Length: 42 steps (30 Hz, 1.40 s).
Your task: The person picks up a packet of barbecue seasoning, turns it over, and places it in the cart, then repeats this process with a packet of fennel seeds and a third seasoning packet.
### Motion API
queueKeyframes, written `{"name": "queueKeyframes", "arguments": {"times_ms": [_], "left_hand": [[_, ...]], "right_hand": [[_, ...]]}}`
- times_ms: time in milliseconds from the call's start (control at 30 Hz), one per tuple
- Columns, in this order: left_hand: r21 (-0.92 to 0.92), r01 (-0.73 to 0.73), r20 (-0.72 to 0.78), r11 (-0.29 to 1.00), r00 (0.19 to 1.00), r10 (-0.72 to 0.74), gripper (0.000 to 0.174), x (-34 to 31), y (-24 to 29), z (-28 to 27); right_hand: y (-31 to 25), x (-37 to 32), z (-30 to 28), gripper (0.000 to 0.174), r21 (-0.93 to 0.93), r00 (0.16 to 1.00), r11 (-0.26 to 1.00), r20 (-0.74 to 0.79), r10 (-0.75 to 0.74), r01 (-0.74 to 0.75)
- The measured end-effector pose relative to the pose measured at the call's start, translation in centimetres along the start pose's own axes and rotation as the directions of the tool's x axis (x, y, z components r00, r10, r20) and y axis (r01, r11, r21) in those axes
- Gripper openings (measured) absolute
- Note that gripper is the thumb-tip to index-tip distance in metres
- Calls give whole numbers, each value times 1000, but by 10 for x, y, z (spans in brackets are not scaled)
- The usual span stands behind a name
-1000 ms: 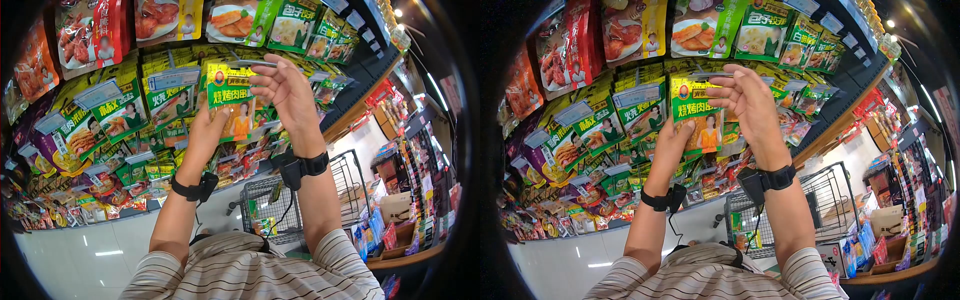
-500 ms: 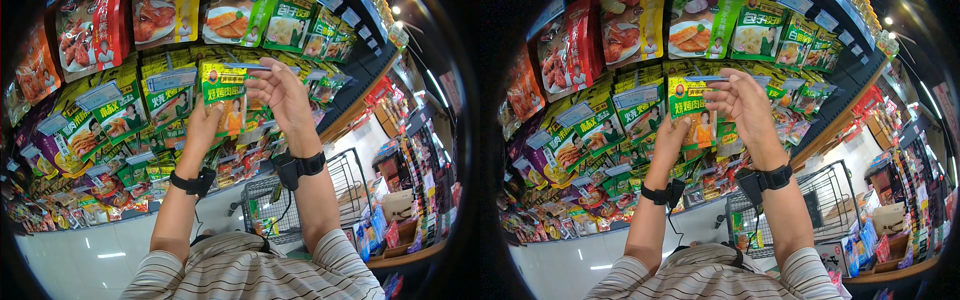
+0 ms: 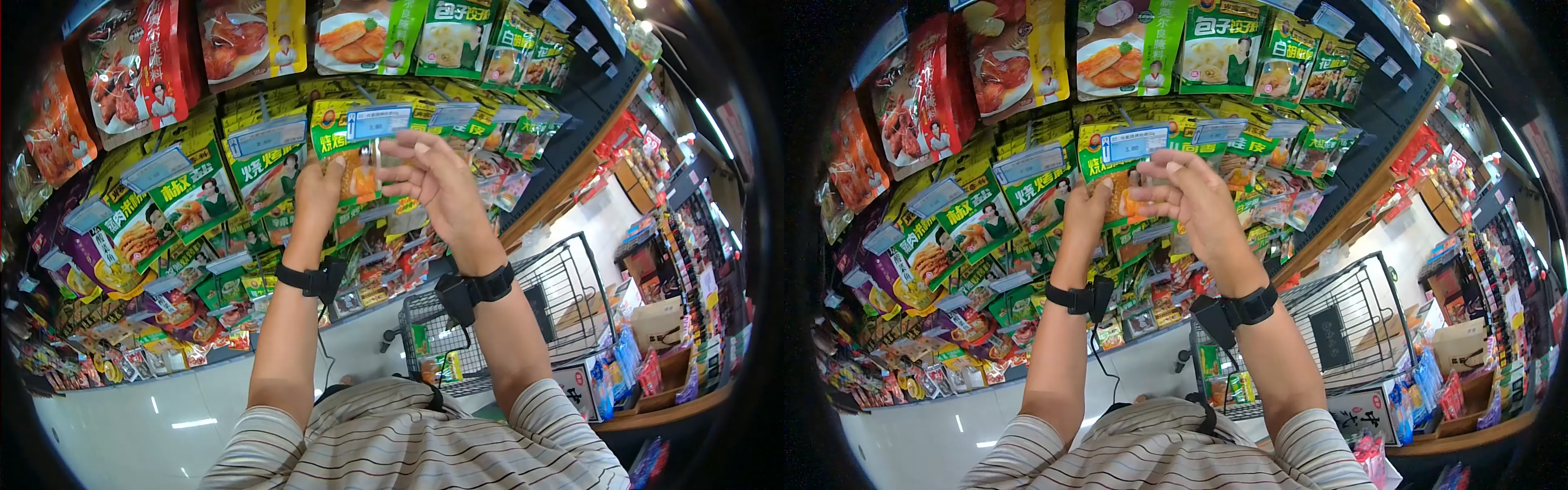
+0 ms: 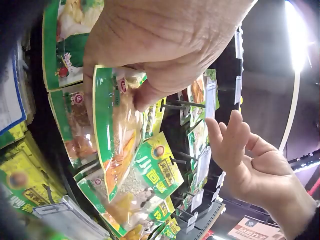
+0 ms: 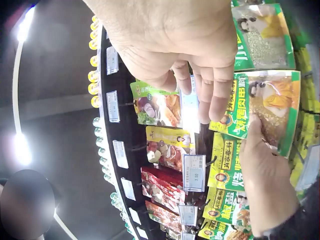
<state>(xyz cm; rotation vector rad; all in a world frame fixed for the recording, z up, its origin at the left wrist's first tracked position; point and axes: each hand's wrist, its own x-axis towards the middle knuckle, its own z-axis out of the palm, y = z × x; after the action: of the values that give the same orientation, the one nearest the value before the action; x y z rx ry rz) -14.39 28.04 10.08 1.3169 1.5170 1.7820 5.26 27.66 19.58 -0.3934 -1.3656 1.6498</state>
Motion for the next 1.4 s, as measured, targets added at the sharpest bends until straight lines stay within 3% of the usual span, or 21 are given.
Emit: {"name": "queueKeyframes", "arguments": {"times_ms": [133,333,433,467,567,600,700,767,800,833,900,1000,1100,1200,1300,1367,1400], "left_hand": [[162,-22,-95,987,995,38,39,3,7,3],[331,81,-146,940,989,-34,62,8,5,6],[286,77,-66,955,996,-61,72,23,-7,3],[320,76,-182,944,983,-17,71,20,-11,9],[157,116,-91,981,991,-103,68,24,-7,6],[221,49,-134,974,991,-19,64,29,-19,8],[194,118,-103,974,990,-99,70,17,-2,6],[225,86,-124,971,991,-59,76,12,-7,6],[336,75,-94,939,995,-46,80,13,-17,2],[297,120,-40,947,993,-113,79,9,-15,-2],[322,77,-86,944,995,-52,68,-5,-13,-3],[380,120,25,917,990,-139,55,-14,-12,-20],[270,-212,-56,939,970,235,43,-54,-6,-20],[238,-185,-67,954,976,206,41,-95,9,-16],[159,31,268,987,961,-73,41,-124,-11,-9],[-48,361,397,931,863,-314,44,-152,13,23],[-51,360,510,931,811,-286,46,-162,10,33]], "right_hand": [[11,-15,-5,33,-3,996,996,5,85,-85],[43,-53,-23,34,27,972,972,-34,233,-232],[53,-73,-28,34,63,956,957,-60,286,-282],[56,-79,-31,33,93,953,952,-58,298,-292],[65,-93,-41,33,144,938,934,-69,339,-327],[69,-98,-45,34,144,938,934,-68,339,-327],[79,-114,-56,34,153,933,930,-84,349,-334],[78,-124,-57,35,157,924,925,-108,366,-348],[78,-129,-58,35,155,921,923,-117,371,-352],[78,-134,-59,35,153,918,921,-125,377,-357],[85,-145,-65,35,187,911,911,-128,393,-367],[89,-159,-70,37,186,889,897,-157,429,-400],[101,-174,-84,38,197,868,883,-185,460,-426],[118,-183,-93,33,215,847,869,-213,488,-446],[116,-185,-83,31,204,854,866,-175,490,-456],[121,-185,-73,31,199,873,871,-109,475,-449],[125,-185,-69,31,202,889,878,-65,454,-434]]}}
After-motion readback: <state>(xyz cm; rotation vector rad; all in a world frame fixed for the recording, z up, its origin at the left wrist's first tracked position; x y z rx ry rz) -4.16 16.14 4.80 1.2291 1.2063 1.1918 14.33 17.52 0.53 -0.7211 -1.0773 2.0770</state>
